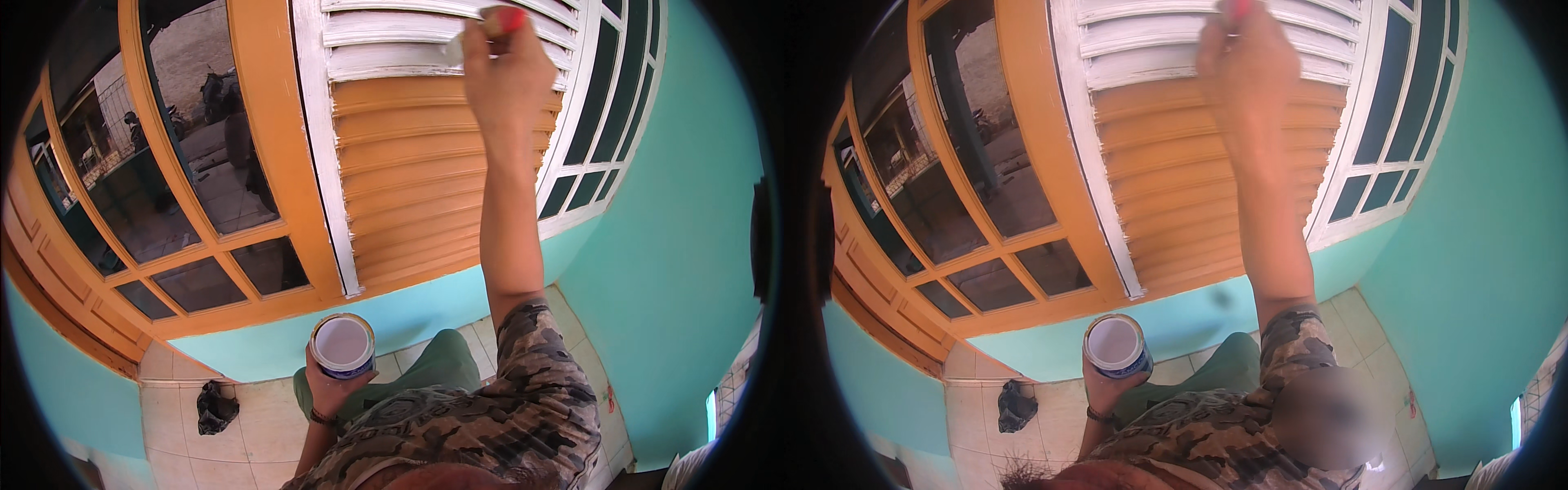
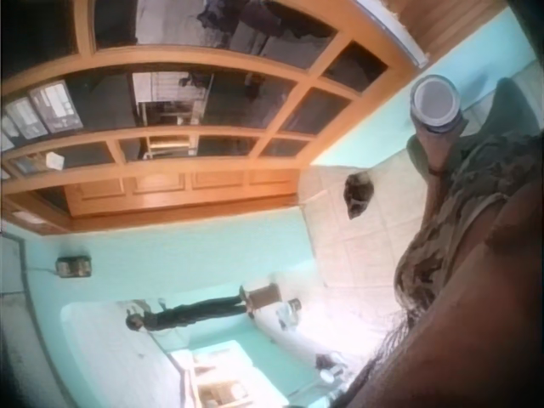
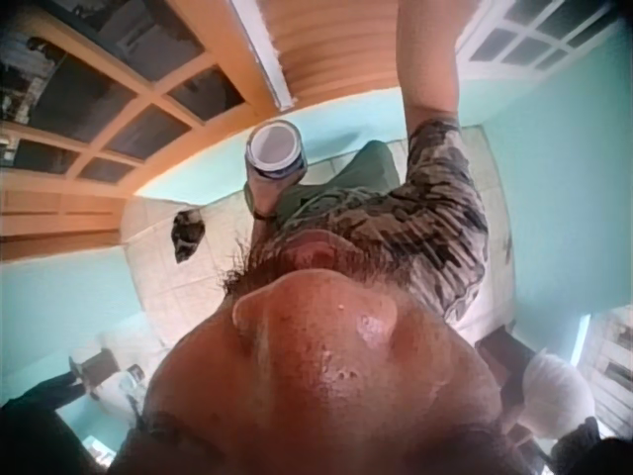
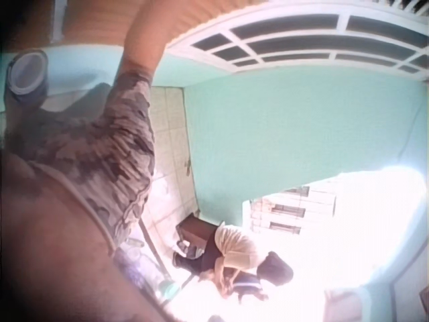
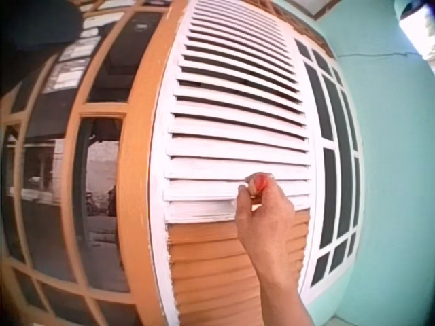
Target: The person paints a wooden window frame white using a paintbrush and a paint can. They repeatedly dip the brush into the can and apply paint to the slats and frame of the window.
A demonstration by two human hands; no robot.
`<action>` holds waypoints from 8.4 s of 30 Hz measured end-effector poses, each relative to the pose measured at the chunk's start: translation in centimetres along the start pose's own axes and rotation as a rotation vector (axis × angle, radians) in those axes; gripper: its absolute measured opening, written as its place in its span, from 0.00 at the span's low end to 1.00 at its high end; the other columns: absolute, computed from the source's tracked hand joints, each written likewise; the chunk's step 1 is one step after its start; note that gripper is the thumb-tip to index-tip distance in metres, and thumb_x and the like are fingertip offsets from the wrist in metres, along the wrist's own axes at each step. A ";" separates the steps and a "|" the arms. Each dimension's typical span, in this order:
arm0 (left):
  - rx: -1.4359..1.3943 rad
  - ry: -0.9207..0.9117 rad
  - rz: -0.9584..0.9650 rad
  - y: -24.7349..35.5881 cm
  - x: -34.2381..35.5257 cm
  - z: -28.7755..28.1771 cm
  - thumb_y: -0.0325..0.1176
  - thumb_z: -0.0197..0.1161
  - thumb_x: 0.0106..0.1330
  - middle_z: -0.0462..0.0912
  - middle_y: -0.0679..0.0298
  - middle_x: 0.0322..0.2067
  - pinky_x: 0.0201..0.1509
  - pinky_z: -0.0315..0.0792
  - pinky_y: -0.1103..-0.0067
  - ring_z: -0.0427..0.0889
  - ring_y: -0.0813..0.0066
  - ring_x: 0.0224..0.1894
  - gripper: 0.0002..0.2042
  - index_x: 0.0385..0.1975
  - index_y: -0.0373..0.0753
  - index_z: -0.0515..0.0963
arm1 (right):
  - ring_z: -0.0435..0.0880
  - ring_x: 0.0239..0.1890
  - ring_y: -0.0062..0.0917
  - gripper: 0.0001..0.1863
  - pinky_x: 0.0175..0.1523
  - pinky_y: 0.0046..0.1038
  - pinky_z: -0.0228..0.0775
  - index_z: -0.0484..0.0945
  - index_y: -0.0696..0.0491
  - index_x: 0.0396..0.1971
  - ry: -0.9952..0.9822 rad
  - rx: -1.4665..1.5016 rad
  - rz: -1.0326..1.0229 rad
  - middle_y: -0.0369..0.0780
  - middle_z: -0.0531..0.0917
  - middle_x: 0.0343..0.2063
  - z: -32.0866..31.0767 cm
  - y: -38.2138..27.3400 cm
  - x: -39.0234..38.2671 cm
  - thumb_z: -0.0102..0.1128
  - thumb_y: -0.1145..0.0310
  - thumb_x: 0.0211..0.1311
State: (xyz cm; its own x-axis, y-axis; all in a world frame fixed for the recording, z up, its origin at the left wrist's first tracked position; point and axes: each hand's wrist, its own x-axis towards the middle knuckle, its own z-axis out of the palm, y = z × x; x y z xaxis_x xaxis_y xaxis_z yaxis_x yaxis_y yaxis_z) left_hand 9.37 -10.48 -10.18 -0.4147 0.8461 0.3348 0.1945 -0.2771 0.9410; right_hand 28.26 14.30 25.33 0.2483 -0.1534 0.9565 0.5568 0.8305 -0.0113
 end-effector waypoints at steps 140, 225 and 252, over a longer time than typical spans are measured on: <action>0.058 0.033 0.055 2.2 -0.8 -1.2 0.37 0.90 0.30 0.77 0.56 0.55 0.62 0.74 0.69 0.79 0.66 0.57 0.54 0.62 0.33 0.63 | 0.86 0.32 0.21 0.10 0.33 0.23 0.79 0.80 0.60 0.39 -0.475 0.665 0.325 0.41 0.87 0.33 1.5 4.1 0.9 0.71 0.74 0.61; -0.083 -0.099 -0.041 0.5 1.2 0.9 0.37 0.90 0.32 0.75 0.56 0.58 0.64 0.72 0.69 0.76 0.66 0.59 0.55 0.64 0.33 0.61 | 0.80 0.18 0.18 0.19 0.21 0.19 0.73 0.71 0.57 0.33 0.143 0.480 0.423 0.40 0.81 0.21 -2.6 -0.2 -7.0 0.78 0.71 0.56; -0.057 -0.113 -0.022 0.1 1.1 0.8 0.39 0.89 0.34 0.77 0.57 0.56 0.61 0.74 0.70 0.78 0.66 0.57 0.52 0.62 0.33 0.63 | 0.78 0.19 0.14 0.17 0.24 0.17 0.69 0.74 0.58 0.31 0.203 0.454 0.479 0.36 0.80 0.21 -4.1 1.0 -5.6 0.79 0.73 0.54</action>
State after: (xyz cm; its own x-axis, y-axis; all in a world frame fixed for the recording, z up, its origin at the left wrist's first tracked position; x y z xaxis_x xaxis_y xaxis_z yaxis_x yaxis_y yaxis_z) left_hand 9.65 -9.20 -9.78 -0.3150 0.8971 0.3098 0.1343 -0.2810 0.9503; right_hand 30.66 13.81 18.73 0.5520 0.2261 0.8026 -0.0277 0.9670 -0.2534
